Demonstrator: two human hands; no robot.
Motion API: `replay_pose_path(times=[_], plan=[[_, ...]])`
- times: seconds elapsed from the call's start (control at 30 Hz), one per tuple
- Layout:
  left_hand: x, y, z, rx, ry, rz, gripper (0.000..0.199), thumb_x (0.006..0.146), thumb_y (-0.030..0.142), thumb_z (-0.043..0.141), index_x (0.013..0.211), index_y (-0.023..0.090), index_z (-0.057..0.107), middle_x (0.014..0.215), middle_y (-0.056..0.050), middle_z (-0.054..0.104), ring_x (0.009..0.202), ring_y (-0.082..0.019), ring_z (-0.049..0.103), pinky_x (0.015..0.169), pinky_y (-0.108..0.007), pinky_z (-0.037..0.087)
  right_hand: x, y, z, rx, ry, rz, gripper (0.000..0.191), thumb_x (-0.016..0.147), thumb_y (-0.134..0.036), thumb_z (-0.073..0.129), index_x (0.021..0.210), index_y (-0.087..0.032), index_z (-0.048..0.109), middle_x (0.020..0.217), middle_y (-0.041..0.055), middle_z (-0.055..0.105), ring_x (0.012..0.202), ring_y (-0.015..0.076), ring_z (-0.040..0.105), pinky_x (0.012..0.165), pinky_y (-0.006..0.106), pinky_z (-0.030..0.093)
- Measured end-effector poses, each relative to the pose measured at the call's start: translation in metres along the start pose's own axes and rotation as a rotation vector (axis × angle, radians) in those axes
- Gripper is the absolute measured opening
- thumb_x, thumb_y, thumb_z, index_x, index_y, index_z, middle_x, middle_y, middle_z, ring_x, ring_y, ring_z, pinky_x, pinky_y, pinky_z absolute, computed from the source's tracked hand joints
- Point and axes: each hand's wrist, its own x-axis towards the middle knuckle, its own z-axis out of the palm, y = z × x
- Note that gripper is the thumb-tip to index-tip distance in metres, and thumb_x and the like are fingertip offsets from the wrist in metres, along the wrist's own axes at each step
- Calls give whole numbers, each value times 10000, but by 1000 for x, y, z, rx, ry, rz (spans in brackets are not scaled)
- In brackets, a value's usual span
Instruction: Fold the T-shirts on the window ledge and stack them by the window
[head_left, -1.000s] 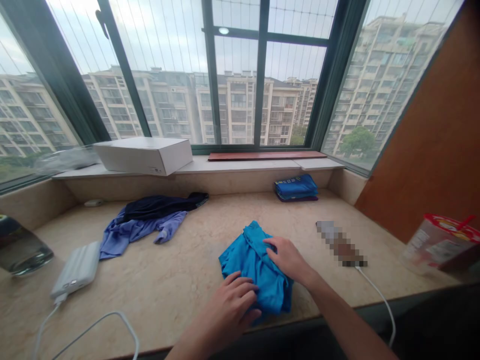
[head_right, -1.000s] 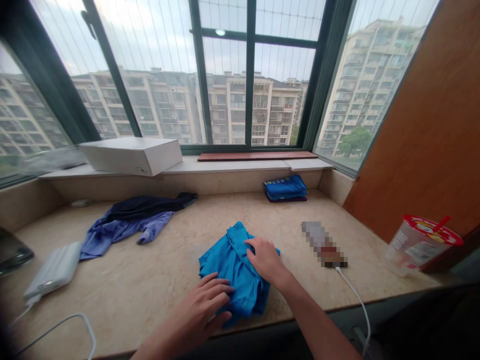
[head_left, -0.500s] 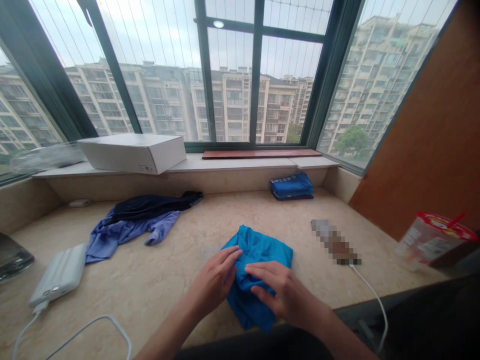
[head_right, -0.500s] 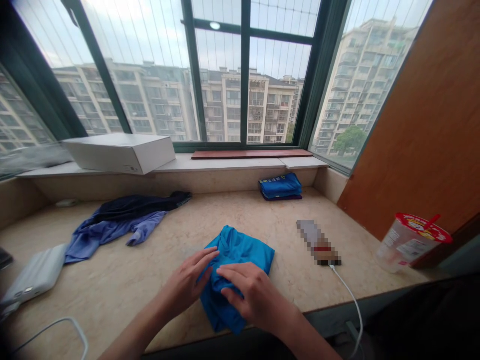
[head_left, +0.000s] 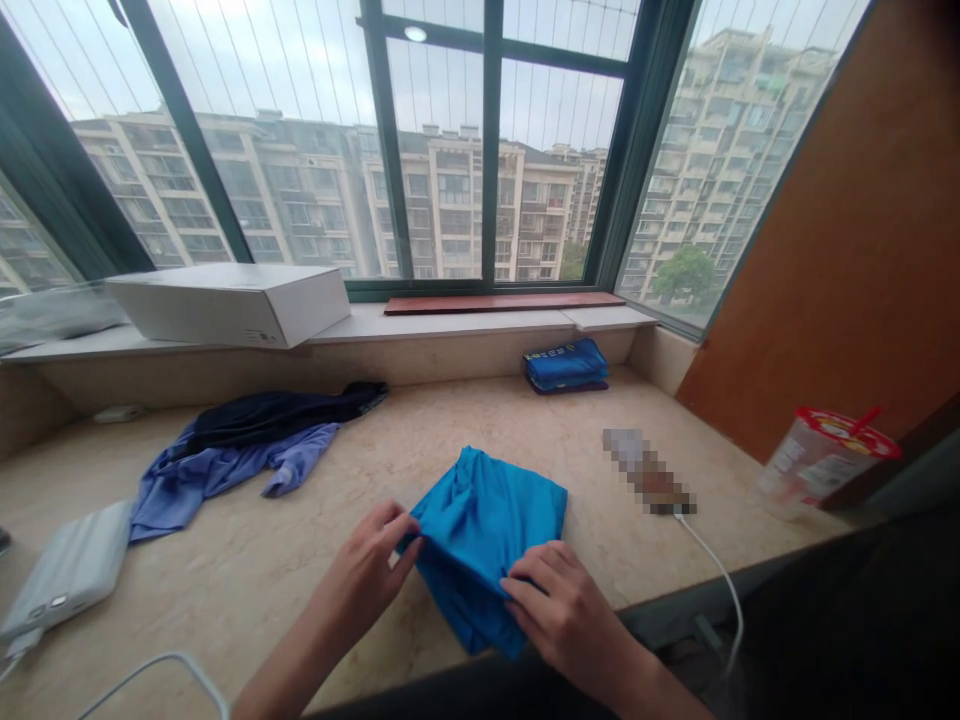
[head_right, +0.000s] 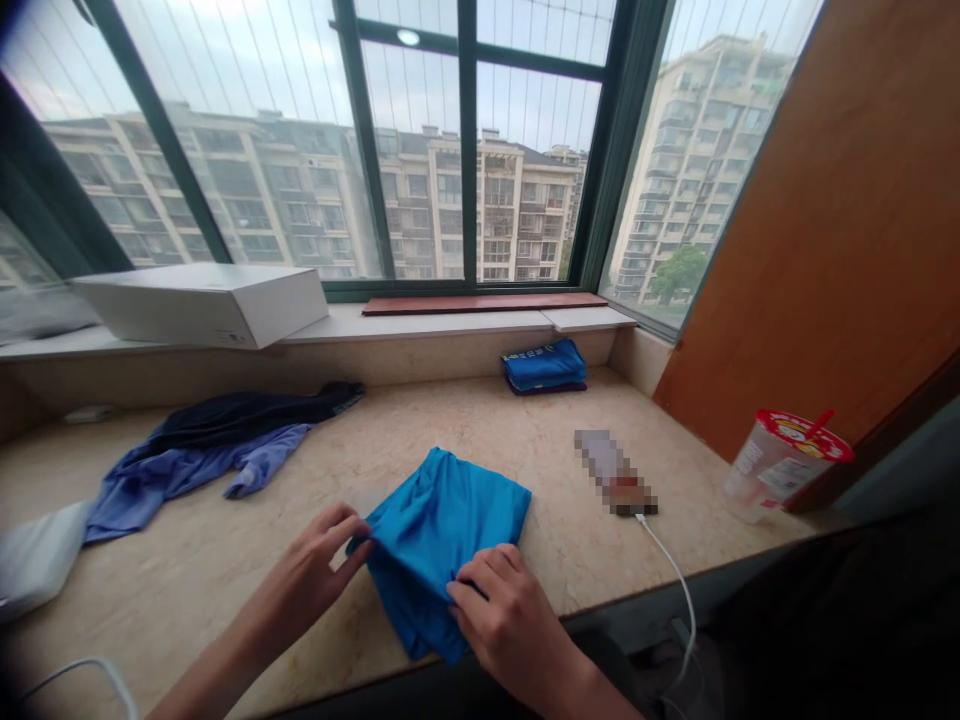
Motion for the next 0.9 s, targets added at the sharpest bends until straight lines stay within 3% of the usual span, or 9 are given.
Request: replay_pose_path(times=[0.1,0.17,0.23,0.33,0.53,0.63,0.7,0.77,0.9], plan=[[-10,-5,-7,134,138,8,307,1027,381,474,873,203,671,911,-73,674,798,-227,692,741,-361,577,-3,-1,-1,-19,-96,-49,351,975,-447,656,1255,-237,639,1259,65,692,1201,265,598,1088,465,422],[-7,0,-4,199,208,115,276,1031,338,465,1071,183,690,1105,-122,704,1017,-271,699,878,-402,575,-5,-1,1,-57,-153,-58,571,914,-596,669,1353,-241,587,1383,84,638,1302,293,544,1130,485,396],[2,8,5,232,155,286,335,1028,278,464,1301,184,635,1335,-130,666,1248,-278,624,1037,-417,520,-8,-1,6,-90,-177,-65,691,869,-659,678,1407,-244,551,1445,98,597,1330,306,523,1125,493,410],[14,15,22,288,-18,446,379,1025,300,493,1364,195,625,1398,-95,663,1297,-266,609,1091,-412,492,-13,-3,13,-128,-163,-81,598,912,-586,680,1393,-247,570,1474,102,579,1320,306,534,1101,496,438],[-16,3,25,415,-49,253,451,1040,462,472,1320,169,671,1318,-132,708,1093,-279,714,912,-409,576,-27,-8,4,-130,-63,-147,303,986,-270,621,1282,-220,664,1360,101,676,1243,268,610,1059,456,490],[-35,9,15,469,-15,218,421,1033,423,490,1321,173,668,1328,-141,699,1131,-300,696,943,-433,557,-30,-3,-12,-21,-107,-174,307,985,-315,632,1281,-239,669,1398,91,657,1292,263,594,1089,453,485],[-36,19,11,480,7,238,429,1019,389,510,1358,164,642,1416,-159,639,1267,-341,621,1038,-488,504,-22,8,-24,88,-123,-95,324,1001,-402,604,1280,-252,671,1384,86,665,1274,252,613,1077,434,503],[-29,28,13,443,-13,279,463,1018,361,503,1427,161,586,1511,-160,554,1377,-351,530,1117,-515,443,-6,25,-32,127,-84,103,326,1033,-411,540,1275,-241,677,1327,94,697,1226,238,643,1050,411,518],[-9,32,30,314,-127,273,523,1042,431,457,1493,177,523,1522,-149,545,1399,-333,516,1140,-525,432,34,67,-32,-118,-116,522,377,1014,-383,561,1308,-170,665,1272,162,708,1196,315,642,1034,494,477]])
